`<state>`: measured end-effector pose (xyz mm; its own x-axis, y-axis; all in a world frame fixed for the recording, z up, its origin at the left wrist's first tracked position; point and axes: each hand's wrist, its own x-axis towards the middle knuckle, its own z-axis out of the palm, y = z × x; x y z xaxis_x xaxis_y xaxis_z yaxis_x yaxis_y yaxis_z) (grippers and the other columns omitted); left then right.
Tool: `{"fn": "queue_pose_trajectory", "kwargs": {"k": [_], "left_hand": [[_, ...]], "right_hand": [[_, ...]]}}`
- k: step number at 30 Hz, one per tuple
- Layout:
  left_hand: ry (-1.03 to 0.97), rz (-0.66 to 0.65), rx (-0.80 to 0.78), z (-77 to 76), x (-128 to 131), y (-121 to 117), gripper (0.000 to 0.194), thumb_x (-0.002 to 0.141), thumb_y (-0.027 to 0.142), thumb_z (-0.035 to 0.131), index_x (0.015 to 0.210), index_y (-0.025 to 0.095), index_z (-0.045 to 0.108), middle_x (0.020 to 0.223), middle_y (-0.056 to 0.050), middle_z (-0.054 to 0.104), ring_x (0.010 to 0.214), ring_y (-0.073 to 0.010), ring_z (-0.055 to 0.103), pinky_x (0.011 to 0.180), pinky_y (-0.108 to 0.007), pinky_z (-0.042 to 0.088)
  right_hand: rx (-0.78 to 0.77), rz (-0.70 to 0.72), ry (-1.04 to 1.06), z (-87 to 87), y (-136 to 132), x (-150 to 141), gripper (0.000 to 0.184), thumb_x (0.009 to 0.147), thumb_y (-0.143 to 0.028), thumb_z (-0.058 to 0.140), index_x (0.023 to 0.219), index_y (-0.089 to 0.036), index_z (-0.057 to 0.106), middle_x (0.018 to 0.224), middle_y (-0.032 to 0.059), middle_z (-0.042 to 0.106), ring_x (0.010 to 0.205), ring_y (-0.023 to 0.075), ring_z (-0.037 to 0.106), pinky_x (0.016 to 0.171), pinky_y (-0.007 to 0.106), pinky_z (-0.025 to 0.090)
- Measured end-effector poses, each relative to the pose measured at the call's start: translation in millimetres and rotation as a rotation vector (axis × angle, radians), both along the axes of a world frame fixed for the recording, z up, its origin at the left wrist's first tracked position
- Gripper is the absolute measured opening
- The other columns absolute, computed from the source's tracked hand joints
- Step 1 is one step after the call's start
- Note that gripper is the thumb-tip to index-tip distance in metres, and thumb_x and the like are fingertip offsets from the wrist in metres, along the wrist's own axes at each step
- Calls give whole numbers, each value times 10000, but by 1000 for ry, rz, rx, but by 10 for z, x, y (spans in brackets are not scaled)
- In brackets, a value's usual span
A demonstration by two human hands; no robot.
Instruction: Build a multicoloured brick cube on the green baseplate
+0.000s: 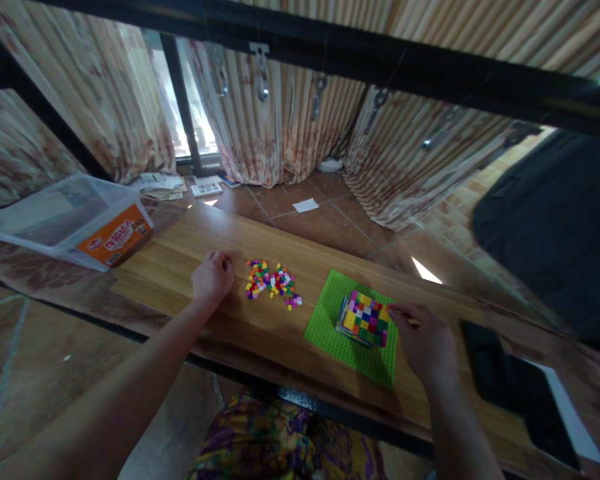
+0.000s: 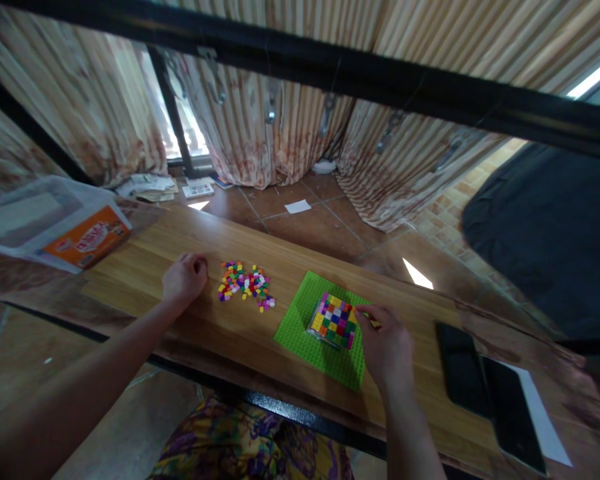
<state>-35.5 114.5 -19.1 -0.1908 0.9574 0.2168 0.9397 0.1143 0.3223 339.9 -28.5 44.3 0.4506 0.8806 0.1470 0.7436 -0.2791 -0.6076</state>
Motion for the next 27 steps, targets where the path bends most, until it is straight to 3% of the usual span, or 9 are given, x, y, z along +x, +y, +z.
{"fn": "queue_pose_trajectory", "kwargs": {"k": [10, 15, 21, 27], "left_hand": [[0, -1, -1, -14, -8, 10, 287, 915, 269, 418, 1004, 205, 683, 1066, -84, 684, 924, -237, 653, 697, -318, 451], [0, -4, 2, 10, 6, -8, 286, 914, 269, 417, 1004, 206, 682, 1061, -83, 684, 933, -236, 651, 701, -313, 453], [7, 3, -3, 33, 17, -16, 298, 915, 267, 409, 1014, 208, 684, 1077, -81, 683, 935, -231, 654, 709, -309, 458], [-7, -11, -5, 31, 12, -18, 296, 911, 260, 413, 1018, 201, 682, 1086, -85, 682, 942, -226, 654, 725, -307, 464]], "right_hand": [[-77, 75, -173, -100, 127, 3, 313, 801, -415, 521, 826, -194, 742, 951, 87, 693, 768, 207, 624, 733, 352, 451], [-99, 132, -362, -57, 156, -19, 276, 850, -312, 480, 815, -187, 724, 915, 88, 686, 802, 214, 614, 721, 337, 448], [-141, 320, -624, 6, 213, -29, 241, 840, -152, 486, 741, -175, 705, 868, 122, 661, 812, 232, 575, 760, 357, 450], [-157, 345, -692, 22, 243, -30, 241, 856, -162, 501, 720, -180, 700, 853, 115, 655, 806, 230, 577, 757, 352, 450]]}}
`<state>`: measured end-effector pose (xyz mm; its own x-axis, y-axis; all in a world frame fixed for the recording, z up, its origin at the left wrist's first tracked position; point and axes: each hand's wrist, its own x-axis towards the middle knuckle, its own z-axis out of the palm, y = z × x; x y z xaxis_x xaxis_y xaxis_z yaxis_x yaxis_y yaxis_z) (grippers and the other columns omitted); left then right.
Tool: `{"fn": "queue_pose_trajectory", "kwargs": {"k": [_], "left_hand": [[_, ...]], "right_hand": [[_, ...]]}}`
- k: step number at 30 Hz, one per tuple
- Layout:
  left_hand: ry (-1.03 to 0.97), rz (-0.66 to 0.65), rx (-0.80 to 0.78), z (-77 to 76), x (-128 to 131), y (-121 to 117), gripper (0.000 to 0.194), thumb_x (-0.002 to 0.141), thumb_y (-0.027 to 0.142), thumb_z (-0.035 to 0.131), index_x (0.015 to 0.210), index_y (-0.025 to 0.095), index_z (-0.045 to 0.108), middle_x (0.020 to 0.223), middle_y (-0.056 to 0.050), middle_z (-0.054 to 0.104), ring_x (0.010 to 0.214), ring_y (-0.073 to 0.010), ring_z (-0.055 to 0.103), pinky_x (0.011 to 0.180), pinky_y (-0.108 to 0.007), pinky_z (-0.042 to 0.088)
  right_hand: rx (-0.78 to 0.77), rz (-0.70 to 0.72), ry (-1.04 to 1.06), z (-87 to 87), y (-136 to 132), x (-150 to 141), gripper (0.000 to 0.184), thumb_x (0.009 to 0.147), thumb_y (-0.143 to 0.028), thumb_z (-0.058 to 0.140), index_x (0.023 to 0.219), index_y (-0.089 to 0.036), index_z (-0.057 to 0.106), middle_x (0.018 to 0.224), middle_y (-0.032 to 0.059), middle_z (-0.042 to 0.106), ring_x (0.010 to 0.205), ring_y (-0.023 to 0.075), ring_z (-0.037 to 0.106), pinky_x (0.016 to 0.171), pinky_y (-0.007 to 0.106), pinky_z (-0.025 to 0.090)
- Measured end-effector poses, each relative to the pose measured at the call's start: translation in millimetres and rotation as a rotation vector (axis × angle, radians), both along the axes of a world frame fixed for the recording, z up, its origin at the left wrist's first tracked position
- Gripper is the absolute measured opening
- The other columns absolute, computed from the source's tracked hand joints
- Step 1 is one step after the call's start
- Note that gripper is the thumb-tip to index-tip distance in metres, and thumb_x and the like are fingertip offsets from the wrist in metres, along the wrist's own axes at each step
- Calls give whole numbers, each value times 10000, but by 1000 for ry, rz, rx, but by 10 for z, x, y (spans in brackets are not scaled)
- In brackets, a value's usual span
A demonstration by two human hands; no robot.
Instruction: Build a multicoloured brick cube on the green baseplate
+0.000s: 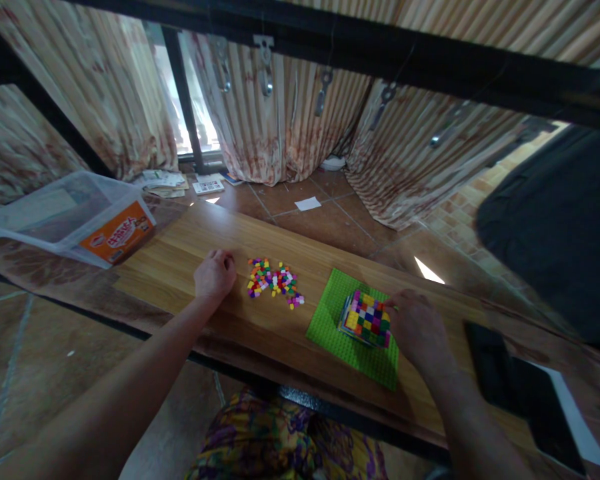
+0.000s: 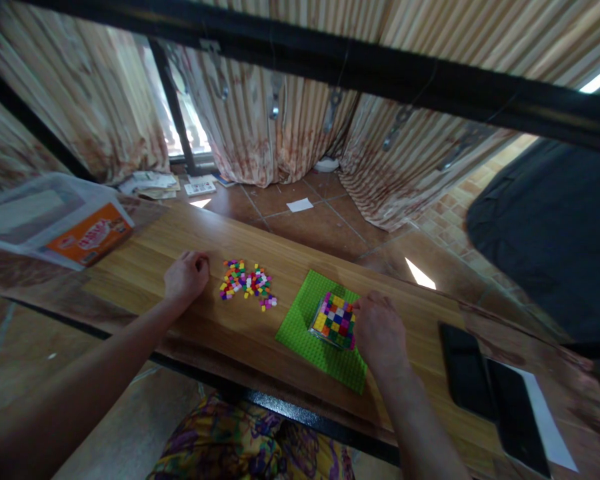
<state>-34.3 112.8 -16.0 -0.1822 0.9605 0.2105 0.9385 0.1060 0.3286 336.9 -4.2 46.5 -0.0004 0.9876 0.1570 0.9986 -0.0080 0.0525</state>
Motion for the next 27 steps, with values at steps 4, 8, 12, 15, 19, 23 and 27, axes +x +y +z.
{"fn": "queue_pose_trajectory", "kwargs": {"k": [4, 8, 12, 15, 19, 23, 27], "left_hand": [[-1, 6, -3, -14, -6, 6, 291, 911, 263, 418, 1015, 204, 684, 1078, -84, 678, 933, -223, 651, 729, -306, 464], [-5, 16, -9, -25, -7, 9, 282, 911, 273, 433, 1028, 212, 682, 1058, -81, 679, 915, -225, 648, 707, -303, 457], [-10, 19, -5, -32, -7, 12, 273, 910, 273, 442, 1017, 208, 685, 1052, -81, 680, 916, -226, 647, 698, -300, 447], [-13, 21, -5, -35, -8, 15, 269, 911, 270, 440, 1005, 208, 684, 1051, -82, 680, 908, -225, 646, 692, -302, 444], [-2, 19, -8, -28, -7, 14, 272, 907, 273, 438, 1003, 212, 685, 1045, -83, 679, 907, -226, 644, 687, -304, 447], [2, 23, -9, -24, -3, 13, 279, 907, 273, 432, 1001, 214, 688, 1050, -80, 680, 912, -224, 644, 695, -304, 449], [-4, 17, -2, -37, -7, 18, 289, 916, 277, 420, 998, 212, 689, 1051, -80, 678, 904, -221, 644, 705, -306, 449]], "right_hand": [[7, -33, 35, 2, -6, -16, 247, 867, -178, 493, 759, -177, 714, 876, 116, 663, 795, 230, 586, 734, 353, 454], [-2, -34, 9, -4, -3, -28, 250, 851, -155, 486, 738, -172, 708, 877, 126, 662, 803, 235, 589, 755, 364, 454], [-17, -45, 27, -5, 13, -34, 212, 829, -164, 516, 724, -174, 700, 879, 124, 665, 816, 237, 595, 733, 358, 453], [1, -86, 115, 3, 20, -28, 173, 808, -213, 555, 707, -188, 693, 847, 96, 669, 790, 215, 603, 708, 334, 445], [29, -220, 293, -14, 11, 34, 162, 773, -325, 605, 762, -209, 717, 794, 52, 689, 699, 190, 614, 640, 314, 421], [36, -308, 569, -104, -15, 165, 307, 714, -463, 660, 834, -190, 733, 728, 47, 708, 655, 198, 643, 607, 311, 439], [57, -381, 853, -227, -38, 267, 370, 719, -482, 660, 899, -170, 742, 762, 65, 735, 672, 198, 666, 612, 312, 487]]}}
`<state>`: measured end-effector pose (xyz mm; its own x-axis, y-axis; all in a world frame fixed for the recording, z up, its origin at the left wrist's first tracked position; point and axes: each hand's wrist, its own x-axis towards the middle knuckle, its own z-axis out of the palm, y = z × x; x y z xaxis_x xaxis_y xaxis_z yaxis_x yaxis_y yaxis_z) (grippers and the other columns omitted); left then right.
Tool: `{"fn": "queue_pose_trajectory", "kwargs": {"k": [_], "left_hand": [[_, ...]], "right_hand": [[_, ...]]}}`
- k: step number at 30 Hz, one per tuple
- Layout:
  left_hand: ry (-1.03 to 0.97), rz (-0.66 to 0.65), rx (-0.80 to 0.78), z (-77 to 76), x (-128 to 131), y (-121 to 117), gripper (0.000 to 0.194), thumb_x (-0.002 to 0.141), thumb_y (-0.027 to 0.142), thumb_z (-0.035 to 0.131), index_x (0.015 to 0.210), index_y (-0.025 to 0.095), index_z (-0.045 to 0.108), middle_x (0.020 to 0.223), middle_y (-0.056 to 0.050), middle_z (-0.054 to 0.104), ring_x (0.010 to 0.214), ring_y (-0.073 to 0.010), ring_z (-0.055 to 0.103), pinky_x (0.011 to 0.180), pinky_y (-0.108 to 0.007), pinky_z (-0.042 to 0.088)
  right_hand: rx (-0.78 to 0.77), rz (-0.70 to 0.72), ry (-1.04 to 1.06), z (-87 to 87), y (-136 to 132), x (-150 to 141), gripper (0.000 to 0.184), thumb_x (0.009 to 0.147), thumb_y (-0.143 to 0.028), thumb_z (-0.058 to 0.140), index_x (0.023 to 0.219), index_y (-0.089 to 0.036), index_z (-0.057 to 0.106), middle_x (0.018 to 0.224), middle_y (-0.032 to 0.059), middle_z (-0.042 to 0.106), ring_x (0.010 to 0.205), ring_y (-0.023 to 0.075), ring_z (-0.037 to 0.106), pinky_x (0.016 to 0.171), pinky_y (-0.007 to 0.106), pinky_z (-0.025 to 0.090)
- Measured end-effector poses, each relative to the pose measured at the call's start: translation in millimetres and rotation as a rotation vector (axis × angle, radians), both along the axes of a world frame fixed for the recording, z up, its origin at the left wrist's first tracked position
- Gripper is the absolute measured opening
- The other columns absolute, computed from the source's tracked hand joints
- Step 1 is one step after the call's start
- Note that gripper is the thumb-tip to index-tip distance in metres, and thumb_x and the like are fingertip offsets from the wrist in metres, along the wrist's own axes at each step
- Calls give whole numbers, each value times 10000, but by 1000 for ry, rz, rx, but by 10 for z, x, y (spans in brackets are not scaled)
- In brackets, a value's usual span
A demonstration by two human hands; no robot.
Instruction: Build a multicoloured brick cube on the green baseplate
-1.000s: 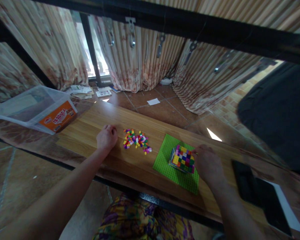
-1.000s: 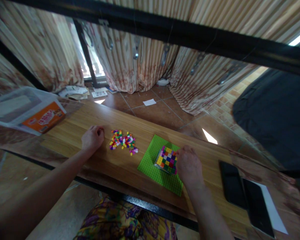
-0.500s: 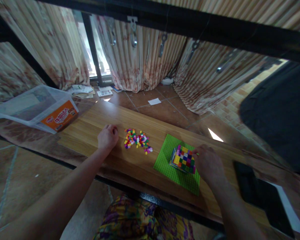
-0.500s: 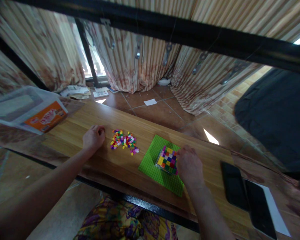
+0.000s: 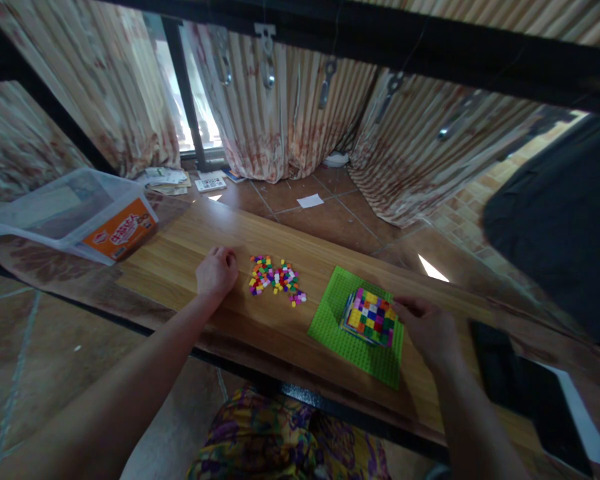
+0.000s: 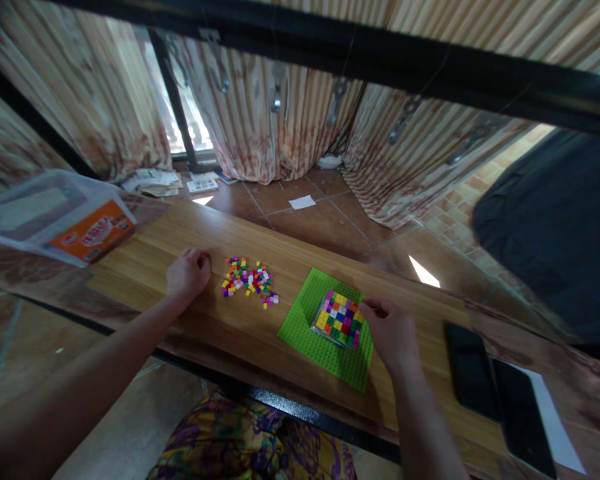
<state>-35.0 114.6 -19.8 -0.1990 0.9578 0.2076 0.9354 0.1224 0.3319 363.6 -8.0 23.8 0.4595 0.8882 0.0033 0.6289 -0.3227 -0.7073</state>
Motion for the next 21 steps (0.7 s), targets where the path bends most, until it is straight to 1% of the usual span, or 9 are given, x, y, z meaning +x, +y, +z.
{"fn": "queue_pose_trajectory", "kwargs": {"k": [3, 5, 9, 17, 21], "left_hand": [[-4, 1, 2, -10, -3, 1, 291, 922, 283, 418, 999, 214, 690, 1051, -80, 675, 913, -223, 642, 707, -304, 446], [-6, 3, 5, -14, -5, 0, 289, 922, 284, 421, 1003, 215, 689, 1053, -80, 674, 915, -223, 642, 707, -303, 444], [-10, 0, 16, -14, -6, -2, 289, 923, 280, 417, 999, 217, 688, 1049, -79, 674, 915, -223, 641, 709, -306, 444], [7, 2, 9, -8, -1, -7, 293, 920, 281, 419, 1001, 212, 691, 1047, -84, 672, 918, -223, 638, 710, -302, 447], [5, 4, 10, -16, -12, 0, 287, 919, 281, 421, 996, 215, 689, 1040, -87, 674, 902, -227, 641, 702, -306, 445]], "right_hand": [[45, -41, 216, -59, -4, 2, 377, 737, -474, 654, 919, -155, 740, 802, 71, 743, 697, 197, 673, 622, 316, 523], [36, -43, 285, -69, -2, -26, 390, 724, -472, 668, 932, -151, 742, 823, 69, 748, 728, 202, 679, 647, 322, 536], [-16, -16, 239, -48, -1, -93, 384, 689, -471, 685, 903, -161, 763, 818, 63, 756, 755, 210, 687, 686, 322, 530], [6, -61, 222, 7, 18, -164, 361, 619, -469, 713, 812, -171, 781, 754, 71, 755, 709, 226, 692, 643, 317, 524], [3, -69, 232, -3, 35, -176, 341, 616, -446, 712, 805, -170, 776, 758, 63, 752, 726, 225, 689, 688, 328, 529]]}}
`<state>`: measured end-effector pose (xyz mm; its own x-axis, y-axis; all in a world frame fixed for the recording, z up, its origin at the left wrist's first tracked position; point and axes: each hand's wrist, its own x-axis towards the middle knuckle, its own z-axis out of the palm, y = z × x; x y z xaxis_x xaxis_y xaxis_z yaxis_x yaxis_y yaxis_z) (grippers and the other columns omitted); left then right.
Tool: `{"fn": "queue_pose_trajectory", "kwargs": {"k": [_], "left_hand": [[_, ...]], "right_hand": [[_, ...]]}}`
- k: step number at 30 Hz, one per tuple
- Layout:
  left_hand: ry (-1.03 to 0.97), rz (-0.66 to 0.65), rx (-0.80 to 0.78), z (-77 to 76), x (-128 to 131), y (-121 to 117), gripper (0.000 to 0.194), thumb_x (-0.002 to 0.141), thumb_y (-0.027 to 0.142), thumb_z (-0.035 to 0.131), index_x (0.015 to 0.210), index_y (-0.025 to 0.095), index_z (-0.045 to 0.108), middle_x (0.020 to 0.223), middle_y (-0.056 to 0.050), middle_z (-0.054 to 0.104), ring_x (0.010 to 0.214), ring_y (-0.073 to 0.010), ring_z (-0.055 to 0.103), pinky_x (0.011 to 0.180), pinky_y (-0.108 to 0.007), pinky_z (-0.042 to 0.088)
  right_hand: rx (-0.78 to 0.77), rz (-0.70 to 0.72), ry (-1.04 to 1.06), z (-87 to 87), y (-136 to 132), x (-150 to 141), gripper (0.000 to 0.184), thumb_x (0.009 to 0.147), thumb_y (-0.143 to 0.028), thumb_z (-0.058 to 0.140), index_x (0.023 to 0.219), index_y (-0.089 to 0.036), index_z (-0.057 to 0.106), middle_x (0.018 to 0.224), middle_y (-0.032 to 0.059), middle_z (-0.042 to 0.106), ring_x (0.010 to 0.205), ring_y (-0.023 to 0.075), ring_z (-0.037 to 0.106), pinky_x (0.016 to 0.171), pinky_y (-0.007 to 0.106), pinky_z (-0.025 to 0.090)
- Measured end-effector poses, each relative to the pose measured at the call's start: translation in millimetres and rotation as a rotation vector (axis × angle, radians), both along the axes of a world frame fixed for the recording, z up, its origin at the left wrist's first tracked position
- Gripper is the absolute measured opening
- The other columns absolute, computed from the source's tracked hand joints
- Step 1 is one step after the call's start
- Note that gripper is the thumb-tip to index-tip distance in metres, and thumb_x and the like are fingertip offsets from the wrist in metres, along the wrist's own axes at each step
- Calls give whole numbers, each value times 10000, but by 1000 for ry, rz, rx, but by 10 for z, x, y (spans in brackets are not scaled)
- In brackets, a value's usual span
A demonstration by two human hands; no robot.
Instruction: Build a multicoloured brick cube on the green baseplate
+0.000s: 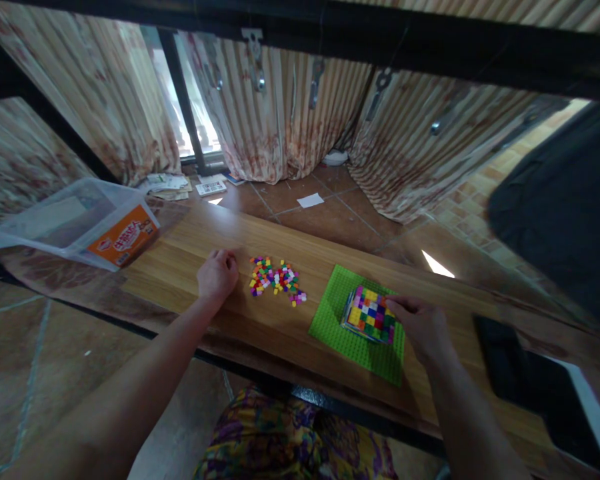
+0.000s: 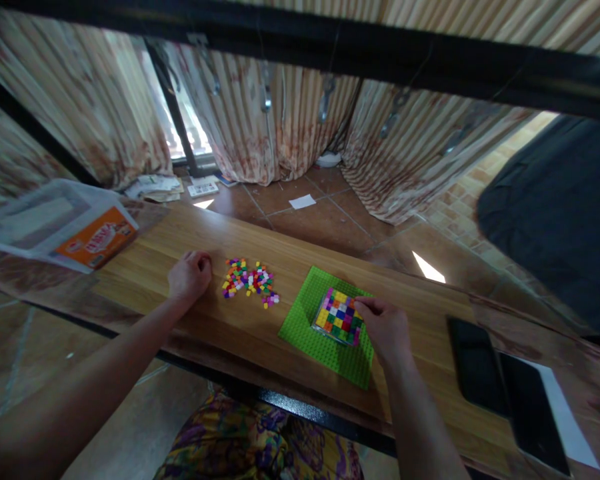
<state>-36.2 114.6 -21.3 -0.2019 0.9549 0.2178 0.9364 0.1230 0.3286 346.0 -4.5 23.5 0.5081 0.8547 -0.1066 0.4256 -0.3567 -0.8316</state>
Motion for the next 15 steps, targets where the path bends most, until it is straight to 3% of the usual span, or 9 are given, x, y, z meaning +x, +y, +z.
{"fn": "queue_pose_trajectory", "kwargs": {"k": [3, 9, 12, 15], "left_hand": [[-3, -5, -12, -7, -15, 12, 284, 913, 274, 421, 992, 213, 687, 1044, -94, 677, 906, -231, 641, 700, -310, 447], [-22, -22, -2, 8, -35, 15, 283, 912, 268, 414, 991, 217, 681, 1055, -95, 682, 912, -224, 645, 714, -305, 455], [-2, -30, 5, 25, -46, 9, 286, 911, 268, 409, 971, 215, 684, 1036, -105, 684, 883, -231, 647, 685, -307, 451], [12, -53, 19, 22, -64, 19, 290, 916, 282, 406, 968, 214, 684, 1018, -110, 686, 858, -235, 648, 658, -310, 439]], "right_hand": [[48, -27, 81, -70, -83, -21, 394, 657, -476, 702, 885, -161, 763, 838, 69, 757, 794, 235, 694, 746, 346, 537], [263, -169, 182, -303, -494, -275, 617, 787, -593, 619, 1226, -160, 633, 1170, 130, 692, 1006, 246, 668, 859, 381, 545], [259, -70, 149, -404, -587, -432, 802, 743, -584, 688, 1392, -157, 488, 1344, 174, 586, 1135, 274, 617, 971, 436, 498], [241, 36, 72, -475, -545, -484, 978, 696, -550, 750, 1489, -158, 334, 1378, 188, 550, 1173, 285, 593, 1021, 466, 458]]}}
